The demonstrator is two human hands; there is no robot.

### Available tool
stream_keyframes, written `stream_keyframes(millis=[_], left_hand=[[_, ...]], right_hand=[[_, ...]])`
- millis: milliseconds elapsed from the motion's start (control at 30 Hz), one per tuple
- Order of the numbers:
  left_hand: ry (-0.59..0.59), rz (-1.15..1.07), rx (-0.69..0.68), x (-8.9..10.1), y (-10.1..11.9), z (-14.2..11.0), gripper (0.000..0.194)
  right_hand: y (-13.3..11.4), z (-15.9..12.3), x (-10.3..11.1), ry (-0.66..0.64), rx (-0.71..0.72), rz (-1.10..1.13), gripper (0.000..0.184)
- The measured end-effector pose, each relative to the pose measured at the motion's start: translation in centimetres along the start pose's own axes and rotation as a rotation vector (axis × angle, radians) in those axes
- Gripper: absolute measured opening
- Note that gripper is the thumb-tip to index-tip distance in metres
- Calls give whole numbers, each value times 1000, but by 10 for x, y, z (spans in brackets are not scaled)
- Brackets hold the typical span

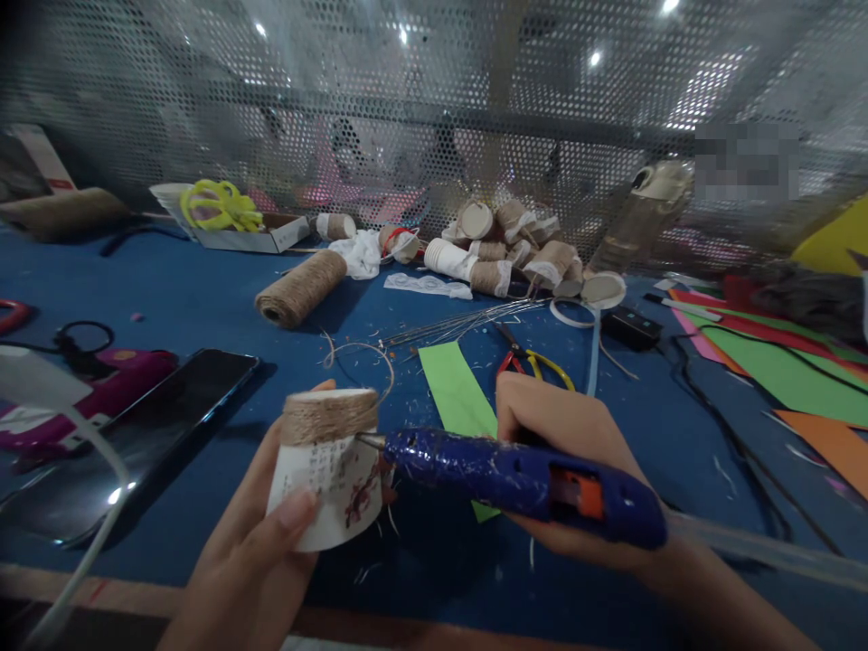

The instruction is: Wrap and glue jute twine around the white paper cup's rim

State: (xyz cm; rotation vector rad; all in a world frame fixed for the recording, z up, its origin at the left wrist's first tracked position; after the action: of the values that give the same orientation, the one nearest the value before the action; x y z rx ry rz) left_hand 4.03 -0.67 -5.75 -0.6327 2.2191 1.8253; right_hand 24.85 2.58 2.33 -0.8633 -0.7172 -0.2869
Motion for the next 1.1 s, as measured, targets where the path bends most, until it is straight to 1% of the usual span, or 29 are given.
stream_keyframes(millis=[100,333,533,633,767,933,1033,1100], left_hand=[[16,23,16,1,-2,0,77],[-21,-45,51,-1,-2,1,74],[-79,-124,149,0,-11,7,86],[-106,-149,159,1,-16,11,95],[-148,-191,160,1,-20,14,97],[-188,-153,78,-2,-7,14,83],[-160,-134,52,0,-2,14,75],[-132,-131,56,4,-3,14,67]], right_hand=[[1,-2,-1,-5,-14,17,27],[-4,-1,-1,3,13,-6,25],[-4,0,1,7,12,-44,27],[-4,0,2,7,-1,-61,27],[-3,2,1,0,-5,-42,26],[-4,3,1,4,-6,-47,28],[-5,3,2,13,-4,-46,28],[-5,3,1,11,-5,-46,28]])
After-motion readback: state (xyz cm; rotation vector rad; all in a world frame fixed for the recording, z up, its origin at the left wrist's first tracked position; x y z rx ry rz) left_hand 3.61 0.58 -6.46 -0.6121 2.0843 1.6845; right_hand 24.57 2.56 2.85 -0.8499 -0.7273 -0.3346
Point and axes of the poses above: each hand's wrist, its own z-axis towards the middle knuckle, its own x-axis out of the back of the hand, y = z × x, the point moved 9 cm from there along z, towards the middle knuckle
